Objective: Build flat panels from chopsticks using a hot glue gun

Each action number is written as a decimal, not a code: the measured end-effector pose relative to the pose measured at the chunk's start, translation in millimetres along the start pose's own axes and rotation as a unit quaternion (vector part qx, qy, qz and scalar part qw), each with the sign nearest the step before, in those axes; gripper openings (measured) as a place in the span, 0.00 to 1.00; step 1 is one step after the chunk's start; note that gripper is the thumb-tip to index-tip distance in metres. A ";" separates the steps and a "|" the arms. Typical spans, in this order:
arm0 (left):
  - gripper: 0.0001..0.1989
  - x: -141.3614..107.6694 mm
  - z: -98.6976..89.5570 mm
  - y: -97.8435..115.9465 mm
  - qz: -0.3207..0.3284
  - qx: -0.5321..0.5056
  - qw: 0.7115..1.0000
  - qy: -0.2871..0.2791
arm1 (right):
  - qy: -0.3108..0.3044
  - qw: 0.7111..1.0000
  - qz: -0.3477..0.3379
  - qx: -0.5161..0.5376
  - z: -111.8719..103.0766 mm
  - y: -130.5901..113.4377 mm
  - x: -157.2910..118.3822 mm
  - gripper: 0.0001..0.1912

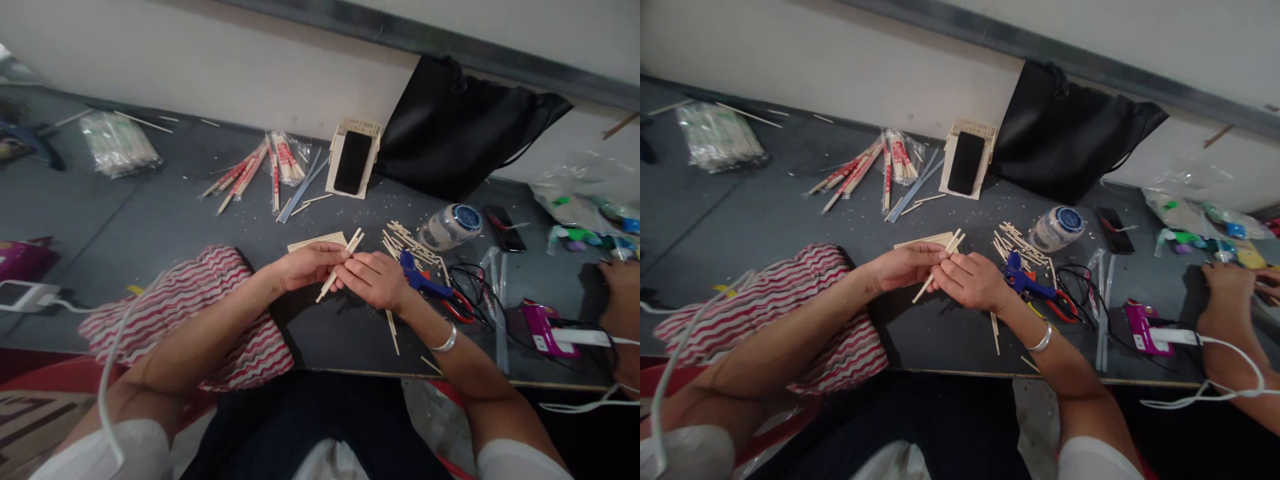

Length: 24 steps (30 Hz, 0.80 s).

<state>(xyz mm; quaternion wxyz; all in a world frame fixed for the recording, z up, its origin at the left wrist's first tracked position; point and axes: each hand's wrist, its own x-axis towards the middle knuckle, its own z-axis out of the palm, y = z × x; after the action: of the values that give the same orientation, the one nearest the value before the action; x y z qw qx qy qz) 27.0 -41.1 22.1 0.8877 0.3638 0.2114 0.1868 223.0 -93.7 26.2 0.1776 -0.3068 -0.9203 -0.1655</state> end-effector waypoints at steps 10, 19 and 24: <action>0.14 1.8 4.1 17.9 0.112 -0.108 0.963 0.220 | 0.163 0.970 0.157 0.087 21.8 -4.7 -8.6 0.37; 0.14 3.8 13.5 10.0 0.110 -0.106 0.968 0.199 | 0.153 0.969 0.175 0.081 25.2 -6.2 -4.8 0.43; 0.10 4.1 13.7 5.0 0.103 -0.089 0.974 0.181 | 0.117 0.973 0.173 0.096 25.5 -3.4 -8.2 0.39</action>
<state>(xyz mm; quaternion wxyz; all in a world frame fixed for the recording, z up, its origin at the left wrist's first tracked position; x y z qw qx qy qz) 36.6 -43.5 33.6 0.8395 0.2629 0.3128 0.3580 221.3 -89.9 -0.5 0.3385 -0.4217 -0.8375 -0.0778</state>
